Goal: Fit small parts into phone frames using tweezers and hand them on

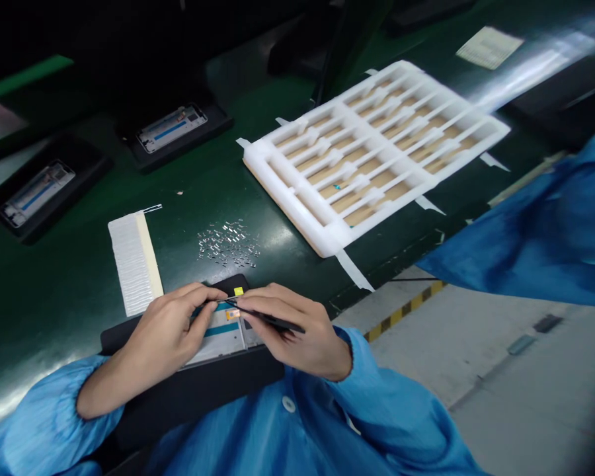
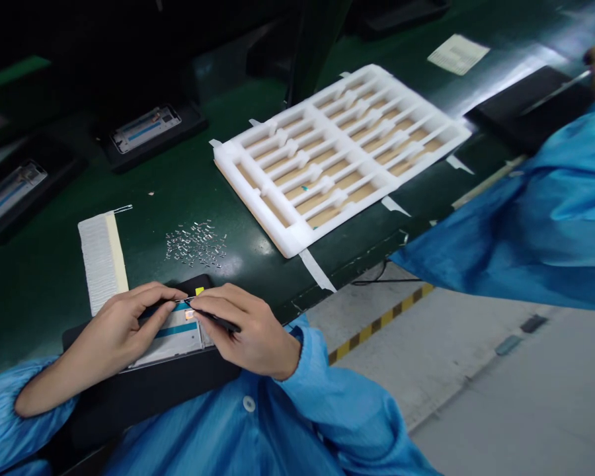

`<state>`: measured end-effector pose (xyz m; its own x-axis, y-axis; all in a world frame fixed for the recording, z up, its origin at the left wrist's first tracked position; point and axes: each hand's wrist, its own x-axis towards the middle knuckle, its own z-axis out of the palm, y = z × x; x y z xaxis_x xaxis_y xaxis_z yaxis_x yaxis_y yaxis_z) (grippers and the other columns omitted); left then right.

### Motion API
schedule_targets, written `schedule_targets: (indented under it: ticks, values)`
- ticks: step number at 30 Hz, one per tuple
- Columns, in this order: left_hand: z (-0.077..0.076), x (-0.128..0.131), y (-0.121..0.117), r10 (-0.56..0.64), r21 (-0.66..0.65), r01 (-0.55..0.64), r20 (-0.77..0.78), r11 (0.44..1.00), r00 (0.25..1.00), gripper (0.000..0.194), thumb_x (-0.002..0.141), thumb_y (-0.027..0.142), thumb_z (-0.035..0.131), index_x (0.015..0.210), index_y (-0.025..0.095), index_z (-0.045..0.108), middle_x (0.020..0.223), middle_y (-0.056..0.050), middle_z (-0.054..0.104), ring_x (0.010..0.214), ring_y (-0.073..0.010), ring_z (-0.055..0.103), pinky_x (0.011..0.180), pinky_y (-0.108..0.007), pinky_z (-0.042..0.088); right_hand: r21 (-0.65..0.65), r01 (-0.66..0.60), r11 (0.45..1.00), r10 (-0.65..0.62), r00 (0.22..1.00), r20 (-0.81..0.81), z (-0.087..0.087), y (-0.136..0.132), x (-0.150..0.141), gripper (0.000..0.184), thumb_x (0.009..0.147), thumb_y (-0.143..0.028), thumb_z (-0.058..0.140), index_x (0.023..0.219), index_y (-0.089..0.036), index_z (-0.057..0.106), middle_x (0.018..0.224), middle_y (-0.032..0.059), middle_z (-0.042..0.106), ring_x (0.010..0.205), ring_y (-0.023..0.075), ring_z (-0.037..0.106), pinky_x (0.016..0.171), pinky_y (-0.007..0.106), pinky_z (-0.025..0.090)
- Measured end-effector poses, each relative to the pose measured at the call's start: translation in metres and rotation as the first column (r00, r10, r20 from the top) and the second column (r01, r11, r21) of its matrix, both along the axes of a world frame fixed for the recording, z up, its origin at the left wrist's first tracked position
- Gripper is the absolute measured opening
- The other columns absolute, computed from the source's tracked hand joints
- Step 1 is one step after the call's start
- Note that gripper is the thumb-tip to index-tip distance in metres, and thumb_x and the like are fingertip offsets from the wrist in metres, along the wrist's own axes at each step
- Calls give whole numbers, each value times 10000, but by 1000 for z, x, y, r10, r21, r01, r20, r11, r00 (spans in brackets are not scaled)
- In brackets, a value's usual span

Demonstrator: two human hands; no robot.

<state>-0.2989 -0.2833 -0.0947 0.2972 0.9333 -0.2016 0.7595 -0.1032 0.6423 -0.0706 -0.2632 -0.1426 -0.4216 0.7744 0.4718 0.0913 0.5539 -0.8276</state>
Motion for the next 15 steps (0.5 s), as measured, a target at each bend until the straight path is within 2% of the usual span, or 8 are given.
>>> schedule_targets:
  ticks: [2, 5, 8, 10, 13, 15]
  values:
    - [1, -3, -2, -50, 76, 54, -59, 996, 997, 344, 1081, 306, 469, 1330, 234, 696, 1191, -31, 791, 1037, -208, 764, 872, -312, 598, 22, 9, 1000, -9, 1000, -7, -2, -1, 0, 315, 974, -62, 676, 1244, -216, 727, 1066, 112, 801, 983, 227, 770, 860, 390, 671]
    - [-1, -6, -10, -33, 243, 79, -189, 967, 981, 369, 1089, 316, 486, 1396, 197, 653, 1114, -47, 814, 934, -223, 782, 819, -335, 614, 16, 24, 1000, -24, 999, -25, -4, -2, -1, 310, 973, -65, 674, 1242, -211, 721, 1074, 116, 794, 964, 224, 762, 843, 393, 669]
    - [-1, -5, -21, -56, 394, 188, -322, 900, 945, 308, 1091, 303, 507, 1280, 184, 718, 1061, -58, 823, 876, -237, 781, 799, -358, 613, 18, 29, 999, -28, 999, -32, -2, -3, -4, 309, 975, -69, 668, 1240, -221, 715, 1066, 107, 795, 947, 222, 758, 837, 394, 666]
    - [3, -4, -25, -79, 437, 251, -374, 864, 924, 278, 1092, 282, 508, 1182, 191, 754, 1037, -53, 825, 887, -235, 778, 820, -359, 610, 20, 25, 999, -25, 1000, -13, 0, -4, -5, 301, 976, -70, 661, 1230, -222, 716, 1056, 103, 798, 933, 220, 754, 838, 393, 664]
    - [12, -12, -13, -53, 464, 218, -343, 858, 938, 236, 1076, 312, 562, 1143, 212, 766, 1041, -39, 821, 957, -217, 768, 890, -341, 604, -20, 23, 1000, -23, 1000, -7, 5, -4, -5, 253, 977, -87, 658, 1183, -212, 737, 1042, 103, 802, 928, 223, 760, 845, 387, 664]
    - [15, -27, 9, 35, 495, 144, -334, 857, 942, 230, 1064, 349, 584, 1121, 222, 767, 1103, -44, 807, 1024, -221, 752, 941, -349, 588, -97, 50, 994, -56, 997, -56, 9, -3, -4, 202, 967, -107, 676, 1122, -205, 761, 1017, 101, 805, 916, 222, 774, 829, 369, 668]
